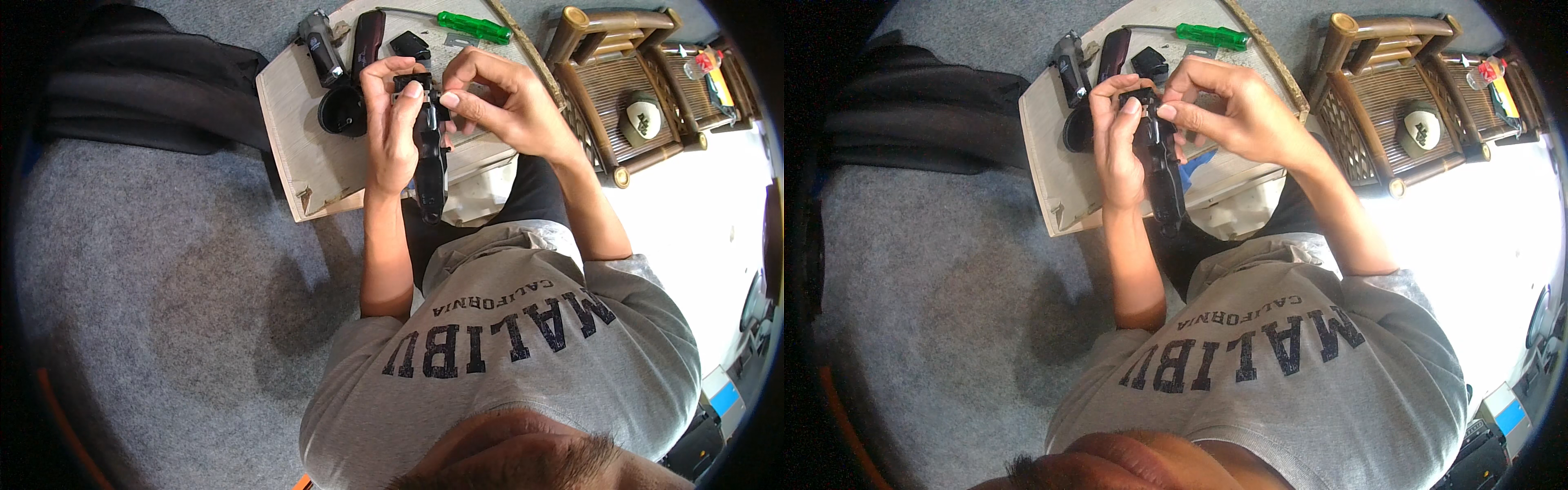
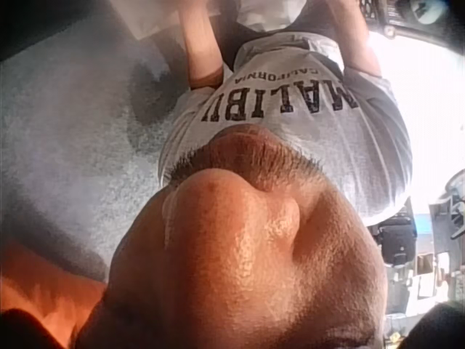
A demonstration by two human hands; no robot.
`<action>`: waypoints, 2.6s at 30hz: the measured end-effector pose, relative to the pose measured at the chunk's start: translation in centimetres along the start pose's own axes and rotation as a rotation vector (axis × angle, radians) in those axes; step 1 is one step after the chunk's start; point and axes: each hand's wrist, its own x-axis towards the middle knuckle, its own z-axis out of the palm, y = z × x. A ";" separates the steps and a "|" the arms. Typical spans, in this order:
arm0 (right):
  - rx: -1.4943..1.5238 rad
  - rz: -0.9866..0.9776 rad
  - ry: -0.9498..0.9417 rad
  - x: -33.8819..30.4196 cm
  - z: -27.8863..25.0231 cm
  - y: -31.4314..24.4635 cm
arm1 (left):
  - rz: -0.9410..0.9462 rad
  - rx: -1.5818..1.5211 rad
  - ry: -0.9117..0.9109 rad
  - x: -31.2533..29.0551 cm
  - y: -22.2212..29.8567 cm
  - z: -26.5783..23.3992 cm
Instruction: The person uses a screwdriver to remove and replace screws on a hair clipper, handling small parts and placing them in a black container on a table.
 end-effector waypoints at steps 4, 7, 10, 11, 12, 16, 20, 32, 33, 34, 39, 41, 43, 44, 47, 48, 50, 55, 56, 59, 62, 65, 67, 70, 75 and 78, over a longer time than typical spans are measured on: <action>0.426 0.332 -0.254 1.0 -1.4 -0.4 | -0.044 -0.053 -0.043 0.0 0.6 0.2; 0.455 0.381 -0.322 1.5 -1.6 -0.4 | -0.103 -0.099 -0.065 0.0 0.7 0.2; 0.464 0.399 -0.291 1.6 -1.7 -0.2 | -0.143 -0.047 -0.087 0.1 0.7 0.2; 0.444 0.411 -0.284 1.7 -1.7 -0.4 | -0.144 -0.047 -0.086 0.1 0.7 0.0; 0.424 0.424 -0.278 1.8 -1.7 -0.5 | -0.114 -0.036 -0.099 0.2 0.6 -0.1; 0.407 0.422 -0.295 1.8 -1.5 -0.1 | -0.052 -0.044 -0.123 0.3 0.8 -0.1; 0.309 0.447 -0.249 1.9 -1.1 -0.3 | -0.071 -0.098 -0.051 0.3 1.1 -0.1; -0.374 0.049 0.273 2.5 -1.6 -0.7 | -0.135 -0.368 -0.004 0.6 0.6 -1.0; -0.658 -0.050 0.256 3.7 -2.5 -1.4 | -0.131 -0.364 0.002 0.5 0.6 -1.2; -0.709 -0.090 0.259 5.1 -2.6 -3.6 | -0.136 -0.377 0.018 0.2 0.6 -1.5; -1.037 0.030 -0.176 7.8 -5.6 3.7 | -0.129 -0.361 0.012 0.6 0.7 -0.9; -1.008 0.074 -0.222 7.9 -5.8 4.7 | -0.114 -0.306 -0.004 0.5 0.9 -0.7; -1.059 -0.045 -0.201 8.0 -6.6 7.0 | -0.115 -0.302 -0.033 0.8 0.6 -0.4; -1.054 -0.045 -0.201 8.2 -6.2 6.4 | -0.113 -0.298 -0.027 0.7 0.6 -0.5; -0.997 0.258 -0.276 9.0 -6.4 1.2 | -0.115 -0.299 -0.006 0.4 0.8 -0.7; -0.811 0.382 -0.278 9.2 -7.4 -0.6 | -0.119 -0.308 0.009 0.2 0.9 -0.7; -0.486 0.383 -0.105 5.8 -8.5 -1.6 | -0.112 -0.299 -0.008 0.2 0.9 -0.6; -0.386 0.257 0.105 -3.3 -12.0 -3.5 | -0.123 -0.297 -0.059 0.1 0.8 -0.3; -0.406 0.265 0.072 -4.2 -12.4 -4.4 | -0.124 -0.288 -0.071 0.2 0.9 -0.2; -0.451 0.312 0.046 -6.0 -12.1 -6.2 | -0.129 -0.270 -0.103 0.4 0.7 -0.3; -0.421 0.228 -0.035 -6.1 -11.2 -6.5 | -0.116 -0.238 -0.084 0.1 0.7 -0.4; -0.501 0.170 -0.053 -5.8 -10.7 -6.7 | -0.102 -0.241 -0.093 0.3 0.6 -0.3; -0.535 0.168 -0.059 -5.3 -10.4 -6.7 | -0.110 -0.233 -0.083 0.3 0.7 -0.2; -0.537 0.120 -0.068 -5.1 -10.1 -6.4 | -0.110 -0.227 -0.076 0.3 0.8 -0.2; -0.550 0.141 -0.074 -4.8 -9.9 -6.8 | -0.111 -0.228 -0.078 0.2 0.8 -0.2; -0.586 0.064 -0.082 -4.8 -10.0 -6.4 | -0.113 -0.224 -0.075 0.2 0.9 -0.1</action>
